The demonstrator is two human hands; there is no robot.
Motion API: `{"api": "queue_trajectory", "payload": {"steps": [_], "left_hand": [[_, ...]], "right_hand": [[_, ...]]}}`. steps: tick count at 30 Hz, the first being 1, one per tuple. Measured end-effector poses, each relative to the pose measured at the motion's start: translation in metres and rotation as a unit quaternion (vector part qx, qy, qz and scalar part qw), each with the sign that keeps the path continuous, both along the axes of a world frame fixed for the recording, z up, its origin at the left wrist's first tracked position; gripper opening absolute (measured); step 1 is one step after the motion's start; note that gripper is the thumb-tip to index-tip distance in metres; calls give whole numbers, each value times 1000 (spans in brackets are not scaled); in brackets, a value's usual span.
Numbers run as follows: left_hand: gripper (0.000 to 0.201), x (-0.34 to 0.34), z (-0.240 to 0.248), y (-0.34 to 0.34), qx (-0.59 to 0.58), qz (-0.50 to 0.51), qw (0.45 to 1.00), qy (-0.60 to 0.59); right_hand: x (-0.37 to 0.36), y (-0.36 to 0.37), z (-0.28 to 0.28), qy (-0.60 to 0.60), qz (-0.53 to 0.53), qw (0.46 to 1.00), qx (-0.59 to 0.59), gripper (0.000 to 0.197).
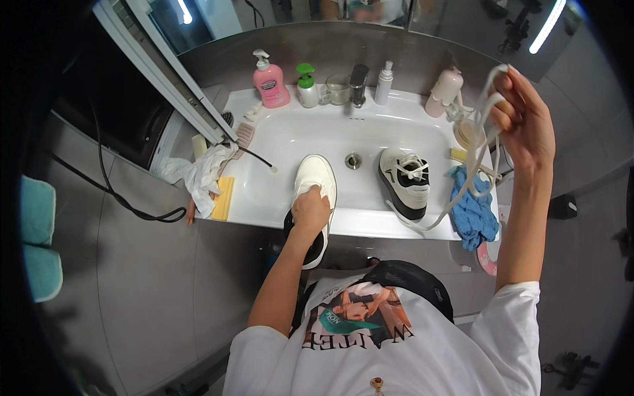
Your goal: The person laces a pair of white and black sneakers by hand over a bathroom sink, first unlacing one shoe and then re-threading and tying the laces on both shoes.
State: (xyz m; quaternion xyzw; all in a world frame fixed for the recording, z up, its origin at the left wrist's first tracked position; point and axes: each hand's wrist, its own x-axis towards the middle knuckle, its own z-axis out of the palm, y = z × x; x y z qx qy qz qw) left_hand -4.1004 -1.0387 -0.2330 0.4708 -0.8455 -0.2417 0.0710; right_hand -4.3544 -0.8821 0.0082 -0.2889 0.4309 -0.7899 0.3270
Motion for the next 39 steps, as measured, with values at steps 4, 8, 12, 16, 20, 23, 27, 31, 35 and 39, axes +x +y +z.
{"api": "queue_trajectory", "payload": {"steps": [4,8,12,16,20,23,27,31,35,39], "left_hand": [[35,-2,-3,-7,39,-9,999,-19],[39,-4,-4,-7,48,-23,998,-32],[42,-1,11,-4,56,-41,995,-71],[47,8,26,5,52,-72,992,-90],[49,25,21,19,-40,-94,994,-42],[50,34,25,31,-72,-86,994,-14],[51,56,28,42,-64,-84,994,-12],[56,74,22,53,-89,-116,988,-56],[27,76,19,56,-121,-145,980,-55],[19,85,18,54,-175,-152,973,21]], "right_hand": [[15,-23,8,47,32,998,24,22],[36,-52,-16,20,49,996,66,21],[55,-74,-40,-4,81,993,88,19],[64,-86,-82,42,107,979,168,19],[58,-82,-167,212,132,917,311,23],[46,-58,-222,508,171,738,410,36],[59,-23,-239,688,254,494,466,53],[64,-10,-251,814,267,314,410,56],[63,-9,-277,868,223,288,337,25],[57,-7,-285,875,230,304,299,16]]}}
